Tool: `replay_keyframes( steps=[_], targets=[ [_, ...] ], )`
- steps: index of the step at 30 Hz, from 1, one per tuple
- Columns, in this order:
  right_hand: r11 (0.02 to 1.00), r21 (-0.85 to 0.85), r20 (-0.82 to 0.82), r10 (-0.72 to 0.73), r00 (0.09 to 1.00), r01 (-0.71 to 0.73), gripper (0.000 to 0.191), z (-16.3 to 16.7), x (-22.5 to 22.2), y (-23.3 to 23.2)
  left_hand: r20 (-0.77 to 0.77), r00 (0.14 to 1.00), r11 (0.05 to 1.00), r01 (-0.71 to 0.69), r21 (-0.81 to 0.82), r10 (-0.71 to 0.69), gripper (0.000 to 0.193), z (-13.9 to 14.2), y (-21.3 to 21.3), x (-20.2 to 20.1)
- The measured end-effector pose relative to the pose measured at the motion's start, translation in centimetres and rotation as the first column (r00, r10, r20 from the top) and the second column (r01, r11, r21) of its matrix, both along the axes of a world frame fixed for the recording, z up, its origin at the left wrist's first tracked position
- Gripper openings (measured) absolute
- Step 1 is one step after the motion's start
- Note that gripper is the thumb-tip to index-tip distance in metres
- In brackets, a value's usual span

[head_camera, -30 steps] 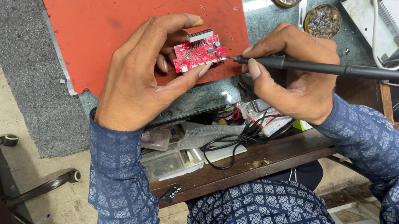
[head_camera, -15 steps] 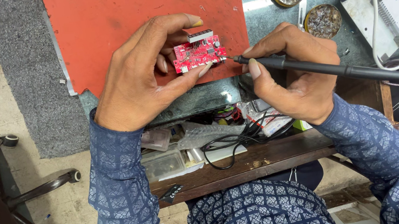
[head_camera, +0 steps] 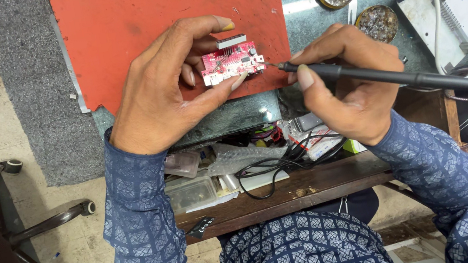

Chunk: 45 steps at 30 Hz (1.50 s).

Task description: The person uses a soldering iron to apply solder to multiple points on a small red circuit board. They hold the board with one hand and the soldering iron with the other, working on different sections of the board throughout the clip.

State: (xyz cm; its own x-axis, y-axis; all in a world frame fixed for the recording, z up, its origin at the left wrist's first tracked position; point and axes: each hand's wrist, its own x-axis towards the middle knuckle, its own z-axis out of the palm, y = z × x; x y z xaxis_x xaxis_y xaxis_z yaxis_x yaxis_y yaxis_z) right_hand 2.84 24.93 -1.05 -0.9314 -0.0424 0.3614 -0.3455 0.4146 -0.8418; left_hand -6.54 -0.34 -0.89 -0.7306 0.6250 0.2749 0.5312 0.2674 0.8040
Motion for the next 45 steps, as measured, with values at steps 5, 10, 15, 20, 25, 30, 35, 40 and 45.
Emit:
replay_keyframes(
  steps=[5,10,15,20,25,30,35,40,45],
  targets=[
    [0.978,-0.177,0.058,-0.102,0.993,0.111,0.017,0.0,0.5,0.2,0.002,1.0,1.0,-0.012,-0.018,0.012,0.053,0.2,0.0,0.0],
    [0.95,-0.124,-0.154,-0.305,0.94,0.288,0.016,-0.2,-0.1,3.0,-0.017,1.0,0.999,-0.014,-0.029,0.013,0.054,0.1,0.1,-0.2],
    [0.901,0.049,-0.181,-0.417,0.891,0.431,0.009,-0.5,-0.1,5.9,0.034,0.999,0.999,-0.025,-0.035,0.026,0.056,0.1,0.2,0.0],
    [0.935,0.027,-0.093,-0.35,0.932,0.354,0.007,-0.7,-0.6,6.4,0.029,0.999,0.999,-0.03,-0.025,0.031,0.058,0.3,0.3,0.1],
    [0.919,0.025,-0.167,-0.384,0.908,0.394,0.007,0.3,0.1,6.8,0.041,0.998,0.999,-0.041,-0.029,0.042,0.055,0.3,0.6,0.2],
    [0.875,-0.019,-0.243,-0.474,0.846,0.484,0.014,0.1,1.6,6.5,0.028,0.998,0.998,-0.048,-0.04,0.049,0.055,0.5,0.7,0.3],
    [0.825,0.05,-0.193,-0.545,0.816,0.563,0.019,-1.0,3.6,5.6,0.018,0.999,0.999,-0.034,-0.031,0.035,0.057,0.5,0.8,0.4],
    [0.81,-0.012,-0.173,-0.579,0.797,0.586,0.013,-0.9,3.0,5.1,0.008,0.999,0.997,-0.053,-0.062,0.054,0.056,0.3,0.8,0.3],
    [0.872,0.071,-0.26,-0.453,0.853,0.485,0.012,0.2,1.6,4.3,0.02,0.999,0.999,-0.044,-0.029,0.045,0.054,0.3,0.8,0.4]
  ],
)
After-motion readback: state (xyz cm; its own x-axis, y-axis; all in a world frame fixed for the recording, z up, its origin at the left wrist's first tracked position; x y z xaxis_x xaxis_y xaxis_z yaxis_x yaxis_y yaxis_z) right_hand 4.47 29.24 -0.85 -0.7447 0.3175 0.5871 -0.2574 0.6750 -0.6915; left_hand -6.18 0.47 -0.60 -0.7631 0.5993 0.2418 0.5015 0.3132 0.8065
